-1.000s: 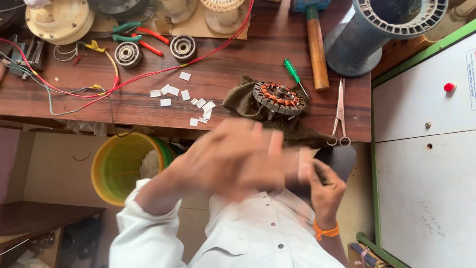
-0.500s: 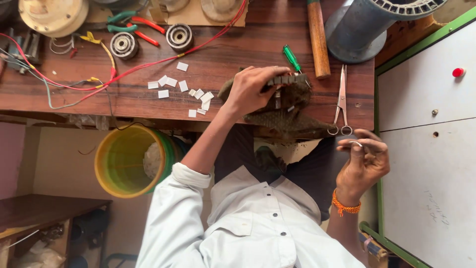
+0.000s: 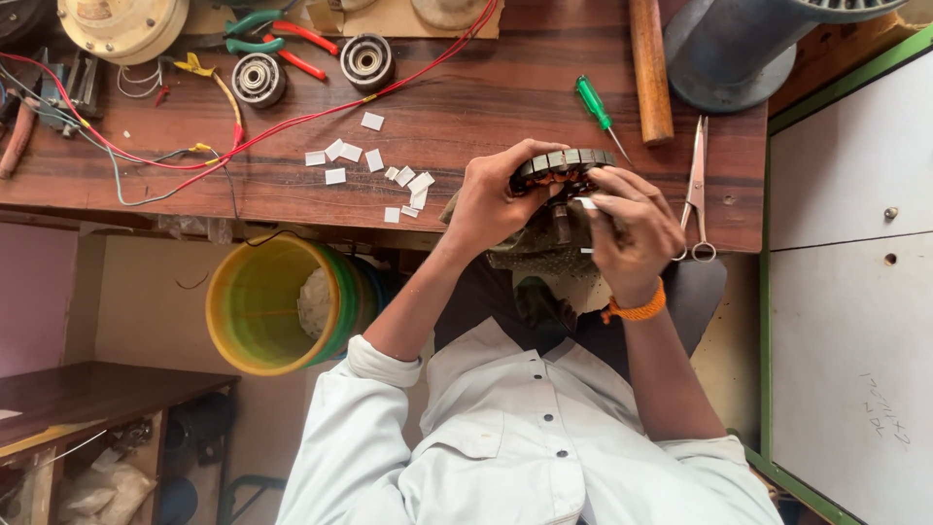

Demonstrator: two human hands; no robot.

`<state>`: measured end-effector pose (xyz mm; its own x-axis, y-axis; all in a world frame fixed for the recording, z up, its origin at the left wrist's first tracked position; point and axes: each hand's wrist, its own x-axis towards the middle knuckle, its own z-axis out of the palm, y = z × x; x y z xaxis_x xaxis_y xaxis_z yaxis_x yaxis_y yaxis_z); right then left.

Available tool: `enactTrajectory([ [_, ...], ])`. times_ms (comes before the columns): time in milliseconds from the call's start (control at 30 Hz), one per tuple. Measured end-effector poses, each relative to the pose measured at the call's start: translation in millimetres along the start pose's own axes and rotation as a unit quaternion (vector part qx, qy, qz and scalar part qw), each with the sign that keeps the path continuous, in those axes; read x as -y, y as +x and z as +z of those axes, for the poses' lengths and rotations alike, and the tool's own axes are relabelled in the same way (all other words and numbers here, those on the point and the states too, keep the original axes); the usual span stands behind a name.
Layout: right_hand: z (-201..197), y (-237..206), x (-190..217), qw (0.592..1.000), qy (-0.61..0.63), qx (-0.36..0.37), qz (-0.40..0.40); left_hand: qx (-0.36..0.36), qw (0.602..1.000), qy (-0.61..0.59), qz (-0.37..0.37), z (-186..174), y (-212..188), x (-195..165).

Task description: The person assembles a stator by inserting small white insulating pieces into slots between copper windings. They use a green screwdriver to adjust the windings and a pair of scissors to trim the insulating pieces. The work is performed at a wooden workbench with various tools and parts visible.

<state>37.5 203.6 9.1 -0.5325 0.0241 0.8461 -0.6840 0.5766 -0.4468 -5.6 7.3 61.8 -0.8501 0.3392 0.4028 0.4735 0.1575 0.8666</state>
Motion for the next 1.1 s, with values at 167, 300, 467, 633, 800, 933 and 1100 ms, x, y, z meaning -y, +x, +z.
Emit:
enactTrajectory([
  [167,24.3,2.4,-3.0,0.999,-0.048,0.016,-0.021,-0.020,0.999,-0.011,-0.023,0.0,3.3,11.0],
  [300,33.7,5.2,-3.4,0.999,-0.044,0.017,0.013,-0.030,0.998,-0.022,-0.043,-3.5,10.5,16.5],
  [467,44.8,9.7,-9.0,0.996,-0.015,0.041,0.078,-0.004,0.998,0.064,-0.030,-16.6,23.7,16.8],
  [633,51.9,5.4,-17.0,0.994,0.040,0.042,0.092,0.056,0.988,0.122,-0.074,-16.8,36.5,12.9],
  [800,56.1,1.4,-30.5,0.990,0.066,0.055,0.108,0.005,0.995,0.100,0.029,-14.9,42.2,16.1],
  [933,58.1,-0.8,-31.5,0.989,0.076,0.062,0.107,0.023,0.997,0.075,0.018,-14.4,47.0,28.1],
  [1100,60.9,-3.9,-26.1,0.986,0.098,0.059,0.121,0.061,0.991,0.115,-0.039,-17.0,45.9,35.3],
])
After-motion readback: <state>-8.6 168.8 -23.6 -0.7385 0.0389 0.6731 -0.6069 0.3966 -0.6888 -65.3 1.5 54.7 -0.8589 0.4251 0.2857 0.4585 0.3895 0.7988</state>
